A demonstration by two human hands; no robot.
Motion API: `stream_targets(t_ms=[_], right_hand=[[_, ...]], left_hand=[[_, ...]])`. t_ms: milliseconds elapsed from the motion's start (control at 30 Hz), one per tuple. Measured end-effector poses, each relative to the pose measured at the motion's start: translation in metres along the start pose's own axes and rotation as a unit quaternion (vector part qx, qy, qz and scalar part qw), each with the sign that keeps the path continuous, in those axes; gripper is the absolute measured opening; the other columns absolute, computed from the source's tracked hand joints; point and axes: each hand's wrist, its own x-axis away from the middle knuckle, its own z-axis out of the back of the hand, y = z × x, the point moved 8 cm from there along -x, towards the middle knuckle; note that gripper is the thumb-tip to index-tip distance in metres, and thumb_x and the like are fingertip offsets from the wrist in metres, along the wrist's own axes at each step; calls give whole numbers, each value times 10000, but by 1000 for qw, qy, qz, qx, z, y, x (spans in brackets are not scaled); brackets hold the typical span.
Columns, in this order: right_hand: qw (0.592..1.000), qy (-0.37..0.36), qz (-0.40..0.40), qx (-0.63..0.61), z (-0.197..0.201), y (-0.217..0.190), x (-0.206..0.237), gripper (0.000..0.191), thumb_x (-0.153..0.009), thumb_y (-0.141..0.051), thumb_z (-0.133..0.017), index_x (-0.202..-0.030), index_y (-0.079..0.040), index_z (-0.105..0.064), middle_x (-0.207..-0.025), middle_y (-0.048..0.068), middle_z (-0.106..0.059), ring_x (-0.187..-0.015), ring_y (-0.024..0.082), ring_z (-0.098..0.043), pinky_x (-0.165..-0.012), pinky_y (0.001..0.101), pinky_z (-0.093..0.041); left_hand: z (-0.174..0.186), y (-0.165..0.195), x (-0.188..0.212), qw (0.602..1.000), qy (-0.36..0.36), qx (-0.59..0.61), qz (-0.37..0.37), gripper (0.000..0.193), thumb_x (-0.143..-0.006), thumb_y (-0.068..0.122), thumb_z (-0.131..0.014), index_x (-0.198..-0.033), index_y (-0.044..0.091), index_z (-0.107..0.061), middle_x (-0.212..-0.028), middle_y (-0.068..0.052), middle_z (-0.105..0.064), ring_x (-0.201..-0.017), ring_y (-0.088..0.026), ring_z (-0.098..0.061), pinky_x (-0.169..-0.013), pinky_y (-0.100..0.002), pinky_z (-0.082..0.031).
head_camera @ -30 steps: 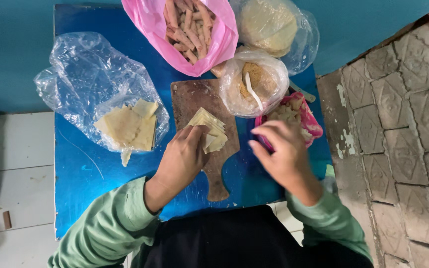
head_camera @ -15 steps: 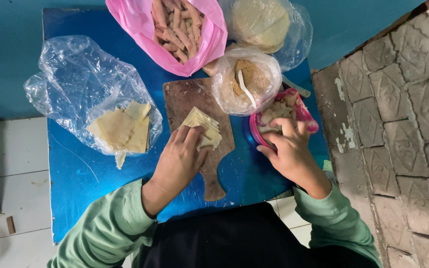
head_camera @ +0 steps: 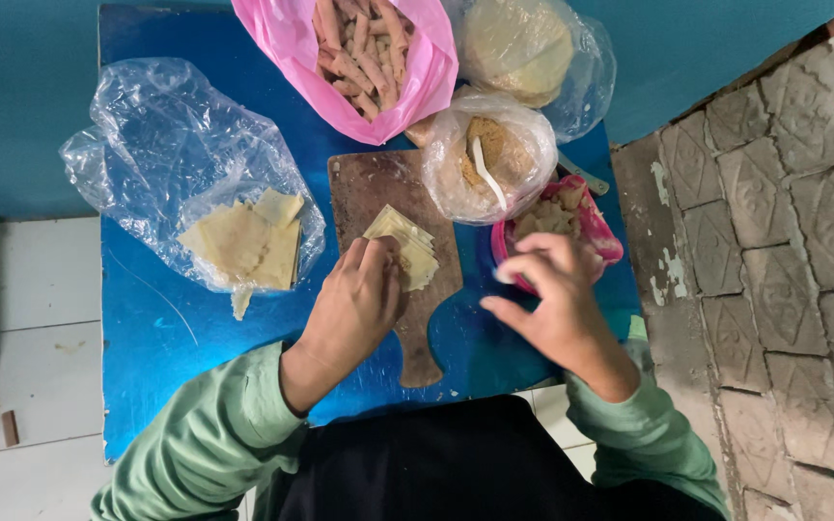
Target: The person places a square pastry wrapper on a wooden board, spoons filling from a pink bowl onto it, and folds the wrapper over the filling by hand, repeating the cycle to produce filled rolls. Finished rolls accumulate in a pink bag on the table alongside stacks of unused wrappers.
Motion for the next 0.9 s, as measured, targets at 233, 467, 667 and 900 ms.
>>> stream_targets(t_ms=[233, 467, 667, 900], right_hand=[[995, -56, 80, -13, -46, -46, -14, 596, -816, 4, -631, -1394, -138, -657, -1540, 181, -465, -1215, 348, -473, -1080, 461, -349], [980, -74, 124, 139, -63, -56, -8, 602, -832, -63, -594, -1431, -102, -616, -1613, 192, -395, -1201, 366, -459, -1040, 504, -350], [985, -51, 123, 107, -47, -54, -11, 421, -796, -75, -633, -1198, -173, -712, -1468, 133, -528, -1188, 365, -482, -1010, 513, -376], [1000, -11, 10, 20, -43, -45, -34, 169, -877, -129, -740, -1037, -76, -732, -1210, 105, -622, -1047, 367, -524, -942, 459, -417]], left_hand=[[0, 0, -1, 1000, -2, 1, -1, 311, -891, 18, -611, -1183, -24, -512, -1012, -233, -584, -895, -439, -605, -774, -502, -508], [1, 0, -1, 1000, 4, 8, -3, 294, -901, 15, -607, -1178, -18, -515, -1020, -226, -582, -931, -437, -614, -800, -502, -510], [0, 0, -1, 1000, -2, 8, 1, 282, -918, 8, -598, -1187, -20, -519, -1021, -227, -576, -912, -432, -606, -792, -496, -510], [0, 1, -1, 1000, -9, 10, 2, 299, -903, 22, -610, -1185, -18, -519, -1017, -228, -574, -927, -435, -602, -800, -499, -506]])
